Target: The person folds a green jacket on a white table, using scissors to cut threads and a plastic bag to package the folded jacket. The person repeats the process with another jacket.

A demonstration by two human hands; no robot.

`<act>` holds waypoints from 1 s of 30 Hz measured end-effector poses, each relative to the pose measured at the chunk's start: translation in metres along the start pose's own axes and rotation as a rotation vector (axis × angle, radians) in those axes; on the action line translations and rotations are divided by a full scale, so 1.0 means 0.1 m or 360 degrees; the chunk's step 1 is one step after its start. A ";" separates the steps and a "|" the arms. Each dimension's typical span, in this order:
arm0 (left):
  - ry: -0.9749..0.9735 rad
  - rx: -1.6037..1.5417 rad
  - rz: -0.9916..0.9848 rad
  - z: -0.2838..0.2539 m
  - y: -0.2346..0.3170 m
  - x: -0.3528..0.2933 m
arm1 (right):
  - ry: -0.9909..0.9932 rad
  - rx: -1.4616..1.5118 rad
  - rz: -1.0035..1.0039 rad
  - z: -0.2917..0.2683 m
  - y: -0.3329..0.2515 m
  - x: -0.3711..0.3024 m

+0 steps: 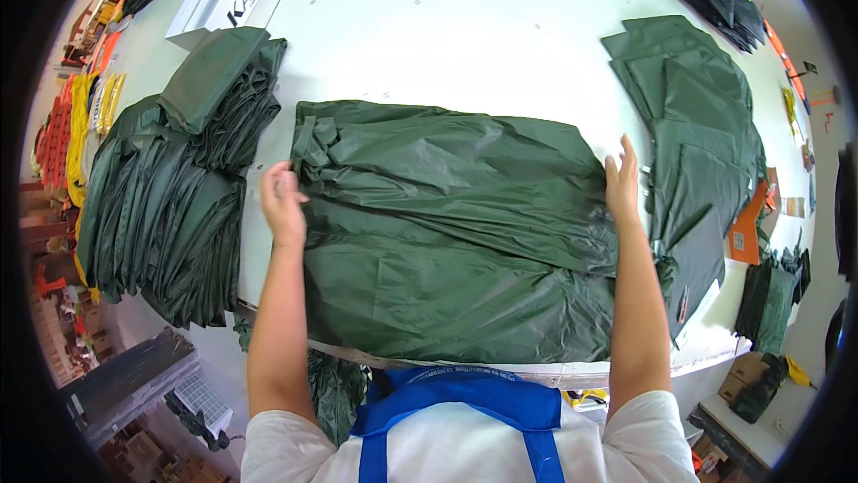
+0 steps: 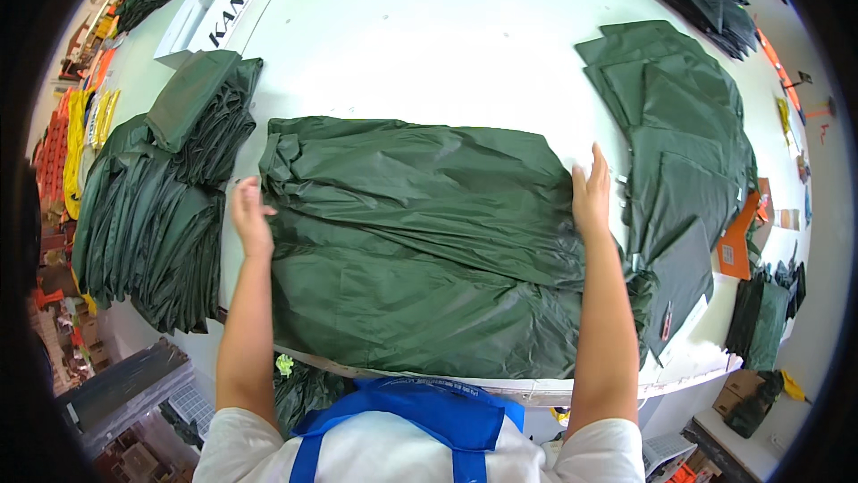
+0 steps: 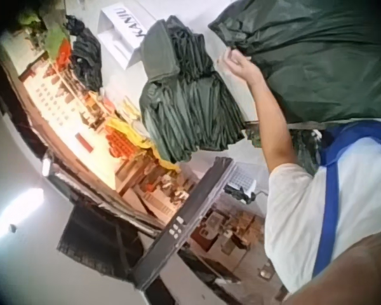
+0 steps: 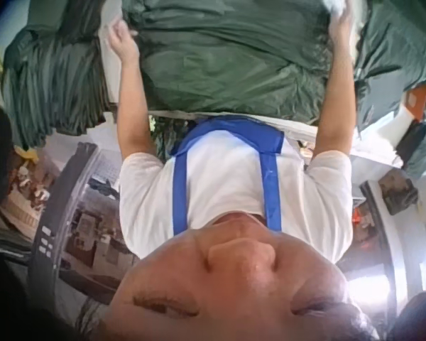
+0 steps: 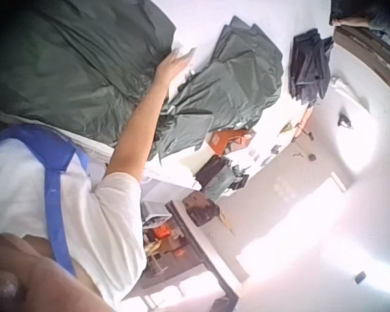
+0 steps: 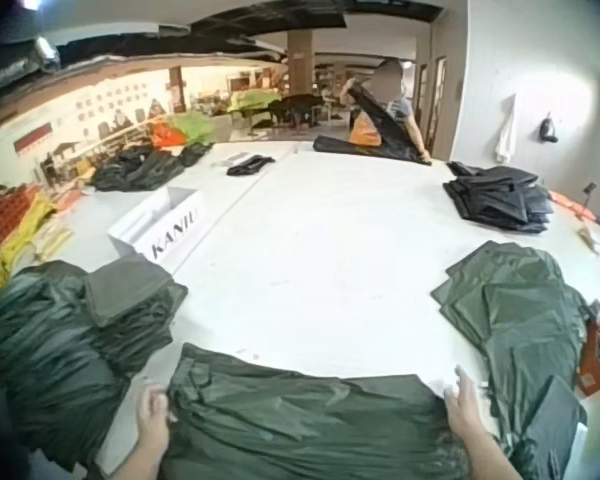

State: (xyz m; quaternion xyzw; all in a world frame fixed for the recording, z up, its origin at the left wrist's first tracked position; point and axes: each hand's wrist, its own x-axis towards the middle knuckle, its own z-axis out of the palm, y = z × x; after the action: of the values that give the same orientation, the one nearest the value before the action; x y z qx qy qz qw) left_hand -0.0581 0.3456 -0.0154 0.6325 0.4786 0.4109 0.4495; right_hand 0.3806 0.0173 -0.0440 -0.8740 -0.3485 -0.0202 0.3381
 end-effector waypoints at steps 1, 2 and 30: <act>-0.0106 0.0070 0.0065 0.08 -0.03 -0.08 | -0.0040 0.0368 0.0068 0.13 -0.08 0.20; -0.0145 0.0198 0.0108 0.11 -0.11 -0.10 | -0.0259 0.0509 0.0166 0.18 -0.15 0.30; -0.0582 0.1194 0.0507 0.36 0.55 0.63 | -0.0317 -0.0867 0.0148 0.41 -0.95 0.25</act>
State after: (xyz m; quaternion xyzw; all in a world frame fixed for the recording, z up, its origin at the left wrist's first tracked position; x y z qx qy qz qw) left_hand 0.0015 0.3928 0.0340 0.8798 0.4039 0.1544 0.1973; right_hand 0.3324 0.1075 -0.0143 -0.9453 -0.3213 -0.0117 0.0556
